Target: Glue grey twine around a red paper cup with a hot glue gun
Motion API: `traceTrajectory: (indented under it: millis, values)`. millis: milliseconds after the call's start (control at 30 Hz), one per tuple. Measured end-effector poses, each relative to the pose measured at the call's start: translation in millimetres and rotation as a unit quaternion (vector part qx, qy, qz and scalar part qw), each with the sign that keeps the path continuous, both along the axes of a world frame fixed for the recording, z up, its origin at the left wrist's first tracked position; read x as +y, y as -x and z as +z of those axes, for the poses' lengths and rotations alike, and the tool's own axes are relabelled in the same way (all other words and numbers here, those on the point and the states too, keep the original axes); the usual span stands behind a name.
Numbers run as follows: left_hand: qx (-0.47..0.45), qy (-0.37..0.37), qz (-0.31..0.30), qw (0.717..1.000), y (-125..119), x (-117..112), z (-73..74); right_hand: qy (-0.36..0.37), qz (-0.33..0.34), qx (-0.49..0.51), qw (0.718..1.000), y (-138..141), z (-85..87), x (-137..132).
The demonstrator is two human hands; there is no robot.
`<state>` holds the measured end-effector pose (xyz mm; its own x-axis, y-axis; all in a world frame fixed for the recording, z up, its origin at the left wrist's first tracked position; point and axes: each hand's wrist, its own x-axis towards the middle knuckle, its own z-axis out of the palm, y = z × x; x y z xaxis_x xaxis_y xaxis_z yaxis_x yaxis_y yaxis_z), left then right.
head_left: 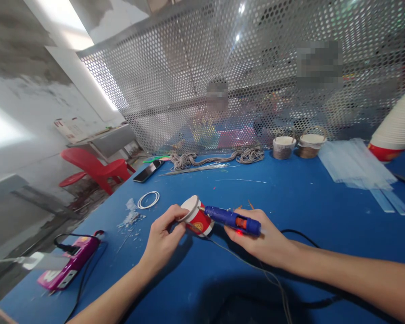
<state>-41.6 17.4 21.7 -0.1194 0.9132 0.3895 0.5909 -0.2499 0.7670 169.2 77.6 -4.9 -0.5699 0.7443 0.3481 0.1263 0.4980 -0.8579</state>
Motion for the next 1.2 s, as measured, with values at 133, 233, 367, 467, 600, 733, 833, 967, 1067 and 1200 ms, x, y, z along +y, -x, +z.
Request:
traceTrajectory:
  millis: [133, 233, 367, 467, 600, 733, 833, 967, 1067, 1200]
  values:
    - [-0.008, 0.004, 0.003, 1.000, -1.3, 0.5, 1.7, 0.033, -0.003, 0.029, 0.999, -2.1, 5.0, 2.2]
    - [-0.018, 0.014, 0.010, 1.000, -6.5, -1.7, 4.0, 0.016, -0.031, 0.074, 0.997, -4.7, 4.2, 0.4]
    - [-0.015, 0.030, 0.006, 0.999, -16.7, -9.2, 4.7, -0.020, -0.031, 0.113, 0.993, -3.9, -1.1, -5.7]
    - [-0.014, 0.033, -0.002, 0.999, -24.4, -14.5, 2.0, -0.057, -0.006, 0.110, 0.992, 0.6, -4.9, -10.9]
    - [-0.022, 0.052, -0.018, 0.998, -31.8, -17.9, -0.9, -0.109, 0.024, 0.104, 0.988, 5.6, -10.1, -14.6]
    - [-0.029, 0.059, -0.034, 0.997, -33.9, -20.5, -0.6, -0.148, 0.021, 0.081, 0.986, 3.8, -10.6, -13.6]
    - [-0.035, 0.063, -0.043, 0.996, -34.6, -21.2, -0.6, -0.162, 0.017, 0.064, 0.985, 0.4, -6.3, -12.4]
    - [-0.019, 0.066, -0.046, 0.997, -37.6, -20.1, -0.1, -0.139, -0.002, 0.071, 0.988, -0.8, -3.5, -11.2]
    - [-0.012, 0.068, -0.050, 0.996, -39.1, -20.3, 1.7, -0.093, -0.023, 0.078, 0.992, 1.4, -4.5, -10.2]
    - [-0.008, 0.071, -0.057, 0.996, -39.2, -21.4, 3.3, -0.064, -0.037, 0.101, 0.992, 4.9, -2.5, -11.0]
